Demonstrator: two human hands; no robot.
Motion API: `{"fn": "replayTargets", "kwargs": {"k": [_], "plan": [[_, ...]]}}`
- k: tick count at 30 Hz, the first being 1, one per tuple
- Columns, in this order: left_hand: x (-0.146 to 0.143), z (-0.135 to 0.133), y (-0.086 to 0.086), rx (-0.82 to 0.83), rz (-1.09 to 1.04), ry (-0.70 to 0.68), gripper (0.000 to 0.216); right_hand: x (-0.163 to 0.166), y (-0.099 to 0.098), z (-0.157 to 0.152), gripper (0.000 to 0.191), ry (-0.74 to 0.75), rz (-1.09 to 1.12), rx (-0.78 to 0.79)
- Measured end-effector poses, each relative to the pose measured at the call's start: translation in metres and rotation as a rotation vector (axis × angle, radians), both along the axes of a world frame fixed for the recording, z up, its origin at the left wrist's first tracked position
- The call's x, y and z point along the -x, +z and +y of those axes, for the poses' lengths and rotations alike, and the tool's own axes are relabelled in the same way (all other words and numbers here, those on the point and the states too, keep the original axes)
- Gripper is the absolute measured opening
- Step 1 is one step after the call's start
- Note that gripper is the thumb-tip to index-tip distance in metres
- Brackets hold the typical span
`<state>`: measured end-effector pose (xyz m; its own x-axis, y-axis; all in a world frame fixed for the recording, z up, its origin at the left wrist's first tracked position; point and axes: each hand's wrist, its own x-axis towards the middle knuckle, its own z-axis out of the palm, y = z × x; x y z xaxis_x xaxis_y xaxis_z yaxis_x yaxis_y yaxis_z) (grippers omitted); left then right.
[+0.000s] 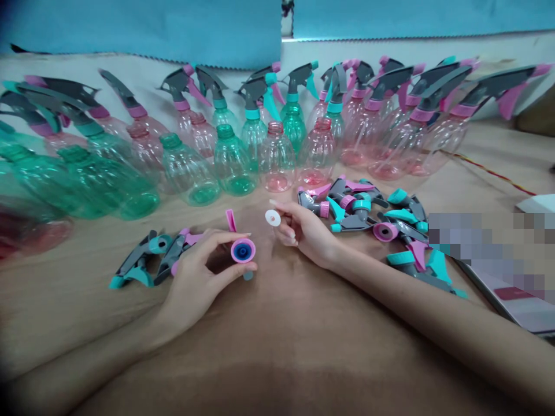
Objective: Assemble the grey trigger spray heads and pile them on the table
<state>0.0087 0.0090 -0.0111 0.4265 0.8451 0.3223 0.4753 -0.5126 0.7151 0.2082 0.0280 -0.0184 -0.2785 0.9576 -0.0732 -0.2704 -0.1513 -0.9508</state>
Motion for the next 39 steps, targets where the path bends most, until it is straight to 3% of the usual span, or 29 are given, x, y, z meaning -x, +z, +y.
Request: {"fn": "replayTargets", "kwargs": {"k": [9,14,18,19,21,24,27,39], "plan": [[-0.001,0.001,0.003,-0.004,0.009,0.006,0.026,-0.003,0.001,0.003,0.040,0.062,0.070,0.024],[-0.001,0.000,0.002,-0.003,0.014,0.000,0.027,-0.003,0.001,0.004,0.039,0.064,-0.010,-0.014],[0.000,0.000,0.001,-0.008,0.010,-0.003,0.027,-0.004,0.016,-0.005,0.039,0.084,-0.139,-0.067],[0.000,0.000,0.000,-0.007,0.007,-0.007,0.026,-0.004,0.023,-0.009,0.039,0.089,-0.196,-0.100],[0.000,0.000,0.000,-0.009,0.005,-0.015,0.026,-0.003,0.036,-0.020,0.020,0.080,-0.335,-0.187],[0.000,0.000,0.001,-0.022,0.015,-0.018,0.024,0.000,0.050,-0.035,0.013,0.104,-0.853,-0.619],[0.000,-0.001,0.002,-0.025,0.011,-0.017,0.025,0.002,0.050,-0.041,0.018,0.089,-1.105,-0.875],[0.001,-0.002,0.001,-0.063,0.018,-0.059,0.026,0.003,0.039,-0.038,0.012,0.019,-1.226,-0.926]]}}
